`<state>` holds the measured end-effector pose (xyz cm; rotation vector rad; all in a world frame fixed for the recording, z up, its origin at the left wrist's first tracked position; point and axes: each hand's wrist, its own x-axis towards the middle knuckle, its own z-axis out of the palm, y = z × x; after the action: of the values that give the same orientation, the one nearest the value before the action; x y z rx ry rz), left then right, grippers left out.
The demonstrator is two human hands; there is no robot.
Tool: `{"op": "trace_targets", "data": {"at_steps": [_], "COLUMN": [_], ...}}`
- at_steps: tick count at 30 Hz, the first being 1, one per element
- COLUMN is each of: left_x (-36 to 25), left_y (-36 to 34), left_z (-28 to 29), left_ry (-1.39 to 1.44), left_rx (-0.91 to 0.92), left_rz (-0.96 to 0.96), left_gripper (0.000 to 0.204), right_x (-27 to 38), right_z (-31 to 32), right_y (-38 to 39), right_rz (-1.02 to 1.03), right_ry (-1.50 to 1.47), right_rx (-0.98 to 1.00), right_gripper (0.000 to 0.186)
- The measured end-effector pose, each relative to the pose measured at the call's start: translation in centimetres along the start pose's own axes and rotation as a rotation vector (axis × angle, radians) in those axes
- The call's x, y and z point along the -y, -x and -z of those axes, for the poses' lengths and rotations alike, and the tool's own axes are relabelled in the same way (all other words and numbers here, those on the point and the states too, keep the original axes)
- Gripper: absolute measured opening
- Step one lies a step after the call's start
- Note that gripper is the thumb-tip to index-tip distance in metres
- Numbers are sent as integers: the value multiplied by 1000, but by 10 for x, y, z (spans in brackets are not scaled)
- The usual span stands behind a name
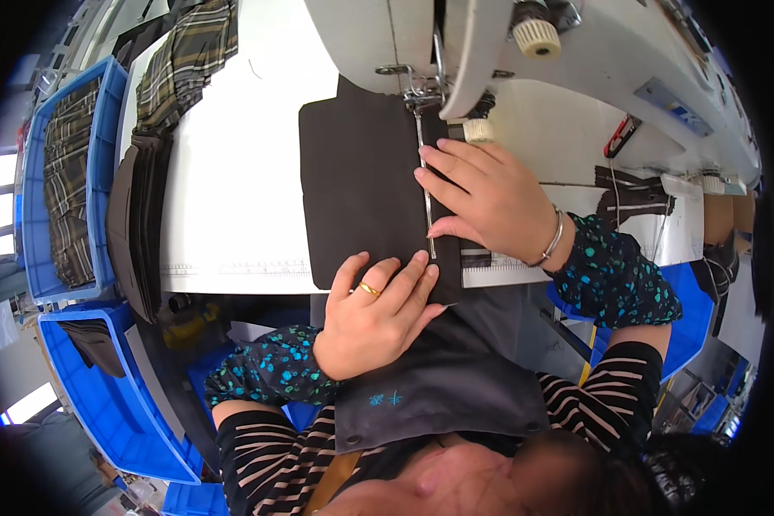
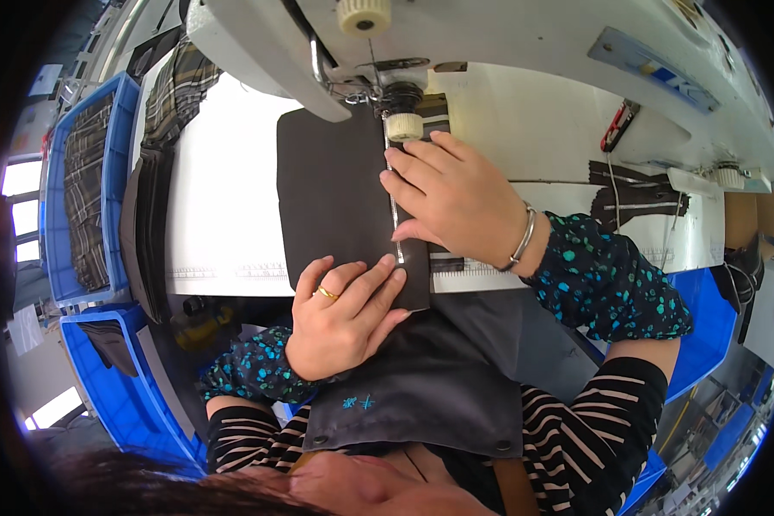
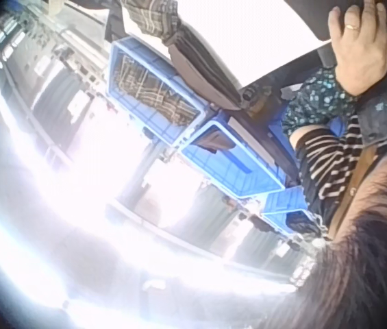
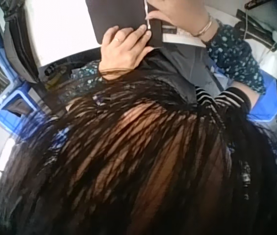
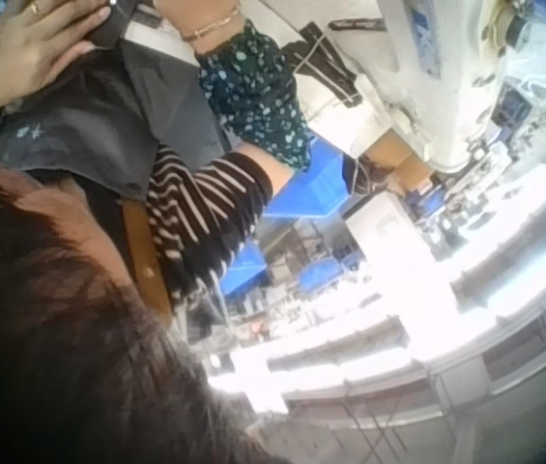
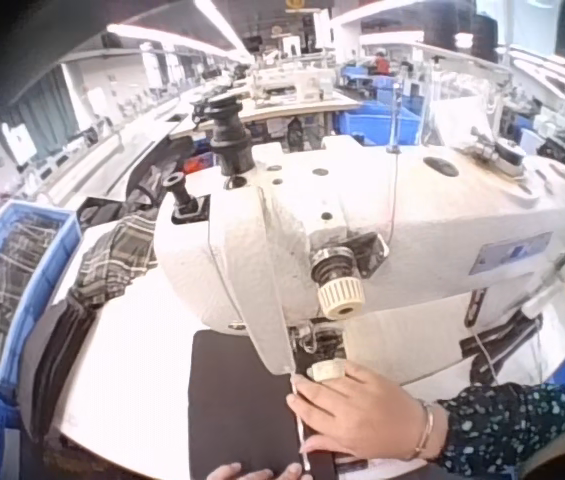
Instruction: The person aligns a zipper onto a dark fabric piece and sews it using an industrial sewing machine. They guide the fabric through the machine, stitch along the zipper teeth, and trim the excess thread after completion.
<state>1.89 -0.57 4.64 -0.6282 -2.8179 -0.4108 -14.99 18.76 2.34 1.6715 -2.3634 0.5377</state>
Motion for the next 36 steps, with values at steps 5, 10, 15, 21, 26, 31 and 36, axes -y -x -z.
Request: {"op": "trace_targets", "data": {"at_steps": [5, 10, 15, 21, 26, 31, 36], "left_x": [49, 92, 95, 92, 91, 93, 94], "left_y": [-41, -89, -83, -81, -80, -79, -79], "left_z": [11, 7, -8, -8, -9, -11, -14], "left_ry": [129, 70, 10, -2, 0, -8, -5], "left_rx": [-6, -5, 130, 133, 102, 114, 107], "left_rz": [-85, -55, -34, -8, -1, 11, 6], "left_gripper": [40, 76, 80, 80, 81, 84, 84], "right_x": [1, 1, 1, 2, 5, 6, 6], "right_z": [7, 8, 9, 10, 8, 7, 10], "right_y": [-9, -9, -9, -7, -4, -4, -5], "right_rz": [49, 21, 15, 6, -41, -62, -47], "right_ry": [62, 12, 26, 47, 22, 39, 47], "right_rx": [66, 72, 94, 113, 149, 170, 175], "right_gripper": [70, 69, 70, 70, 70, 71, 71]}}
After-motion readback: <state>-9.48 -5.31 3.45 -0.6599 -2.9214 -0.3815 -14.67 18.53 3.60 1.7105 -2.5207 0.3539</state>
